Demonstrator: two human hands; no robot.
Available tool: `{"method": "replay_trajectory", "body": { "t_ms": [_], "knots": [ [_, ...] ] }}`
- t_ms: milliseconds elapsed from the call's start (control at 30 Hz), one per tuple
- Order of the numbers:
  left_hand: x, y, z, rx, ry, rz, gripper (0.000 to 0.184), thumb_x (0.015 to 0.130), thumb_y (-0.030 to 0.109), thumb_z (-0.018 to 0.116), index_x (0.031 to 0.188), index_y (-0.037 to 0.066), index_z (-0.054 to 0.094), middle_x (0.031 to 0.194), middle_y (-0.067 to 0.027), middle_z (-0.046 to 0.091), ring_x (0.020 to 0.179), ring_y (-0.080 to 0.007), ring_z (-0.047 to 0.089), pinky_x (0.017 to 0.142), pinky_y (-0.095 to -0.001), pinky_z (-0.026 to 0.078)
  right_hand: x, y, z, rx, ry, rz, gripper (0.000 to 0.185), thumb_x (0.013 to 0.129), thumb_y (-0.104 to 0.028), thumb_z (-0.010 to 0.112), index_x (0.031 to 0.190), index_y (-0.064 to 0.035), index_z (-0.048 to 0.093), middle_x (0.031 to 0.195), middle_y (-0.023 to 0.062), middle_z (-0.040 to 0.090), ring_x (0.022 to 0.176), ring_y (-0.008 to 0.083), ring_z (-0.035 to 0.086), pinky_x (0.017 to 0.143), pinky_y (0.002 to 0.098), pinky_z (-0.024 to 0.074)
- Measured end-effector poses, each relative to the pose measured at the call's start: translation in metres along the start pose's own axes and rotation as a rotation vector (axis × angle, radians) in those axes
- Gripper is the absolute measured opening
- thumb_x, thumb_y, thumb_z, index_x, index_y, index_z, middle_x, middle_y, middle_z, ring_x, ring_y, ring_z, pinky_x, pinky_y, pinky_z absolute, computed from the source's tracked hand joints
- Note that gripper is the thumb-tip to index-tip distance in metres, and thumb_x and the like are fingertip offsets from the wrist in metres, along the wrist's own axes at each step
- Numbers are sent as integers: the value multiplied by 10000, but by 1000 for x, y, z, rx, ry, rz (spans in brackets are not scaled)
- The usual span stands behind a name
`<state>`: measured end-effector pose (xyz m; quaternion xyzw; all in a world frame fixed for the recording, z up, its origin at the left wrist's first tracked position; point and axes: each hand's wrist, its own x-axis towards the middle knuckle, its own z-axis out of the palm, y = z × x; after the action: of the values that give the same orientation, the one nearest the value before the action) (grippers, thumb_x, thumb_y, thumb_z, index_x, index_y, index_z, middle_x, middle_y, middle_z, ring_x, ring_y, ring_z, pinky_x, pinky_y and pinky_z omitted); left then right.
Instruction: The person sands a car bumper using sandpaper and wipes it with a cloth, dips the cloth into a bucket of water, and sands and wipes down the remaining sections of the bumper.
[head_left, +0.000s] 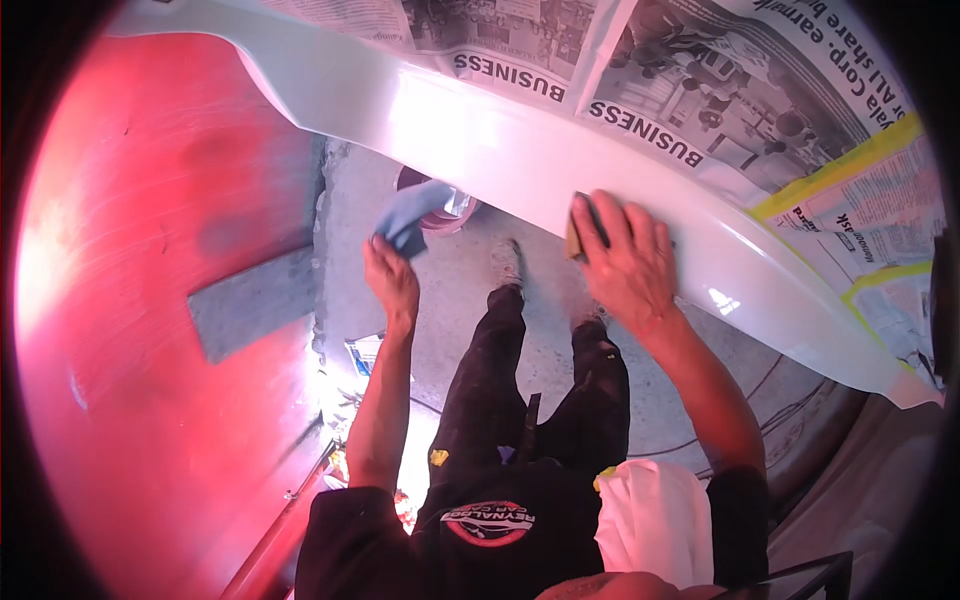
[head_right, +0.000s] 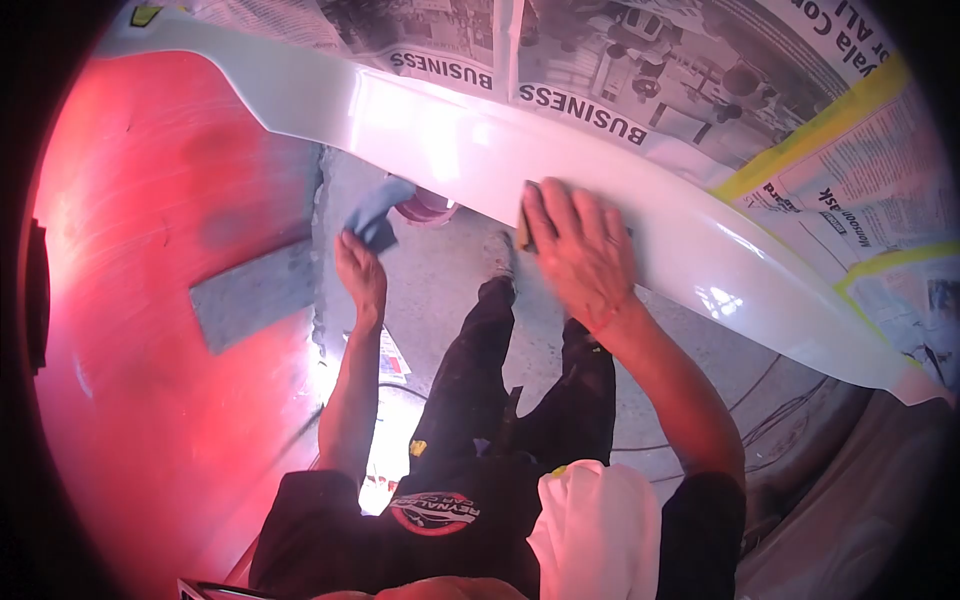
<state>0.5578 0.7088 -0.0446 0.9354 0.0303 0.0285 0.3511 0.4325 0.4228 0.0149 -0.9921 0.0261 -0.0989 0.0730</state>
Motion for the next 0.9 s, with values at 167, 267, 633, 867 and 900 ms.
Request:
{"method": "replay_trajectory", "body": {
  "t_ms": [167, 267, 633, 867, 900],
  "knots": [
    [-76, -89, -44, 10, 2, -273, 416, 1057, 325, 371, 867, -23, 496, 719, -59, 472, 686, -147, 424, 637, -323, 396, 45, -23, 7, 63, 4, -2, 413, 818, -157, 565, 1225, -115, 623, 1224, 2, 534, 1046, 212, 500, 815, 346, 433],
    [-78, -74, -54, -84, -34, -383, 423, 1056, 351, 389, 837, 1, 479, 722, -19, 453, 686, -111, 397, 622, -291, 384, 6, -8, -6, 24, -6, 57, 426, 817, -152, 562, 1238, -123, 620, 1224, 1, 531, 1047, 211, 500, 811, 344, 430],
    [-47, 55, -34, -274, -11, 107, 203, 988, 143, 562, 1094, -17, 629, 881, -72, 571, 764, -129, 570, 621, -295, 482, 34, -23, 5, 54, 37, -42, 395, 843, -156, 540, 1222, -75, 615, 1196, 3, 547, 1035, 211, 510, 851, 354, 437],
    [-61, 145, 57, -44, -254, 757, 418, 801, 171, 727, 1161, -19, 630, 1326, -241, 435, 1195, -370, 460, 1018, -476, 365, -79, 30, -34, -20, -143, 183, 599, 708, -103, 687, 1298, -134, 593, 1348, 46, 503, 1094, 295, 492, 908, 436, 414],
    [-62, 157, 72, 73, -378, 835, 535, 839, 289, 671, 1241, -47, 560, 1471, -262, 332, 1353, -430, 330, 1124, -523, 236, -82, 30, -36, 5, -181, 238, 647, 682, -91, 712, 1315, -125, 581, 1359, 60, 494, 1106, 312, 484, 922, 452, 409]
  ]
}}
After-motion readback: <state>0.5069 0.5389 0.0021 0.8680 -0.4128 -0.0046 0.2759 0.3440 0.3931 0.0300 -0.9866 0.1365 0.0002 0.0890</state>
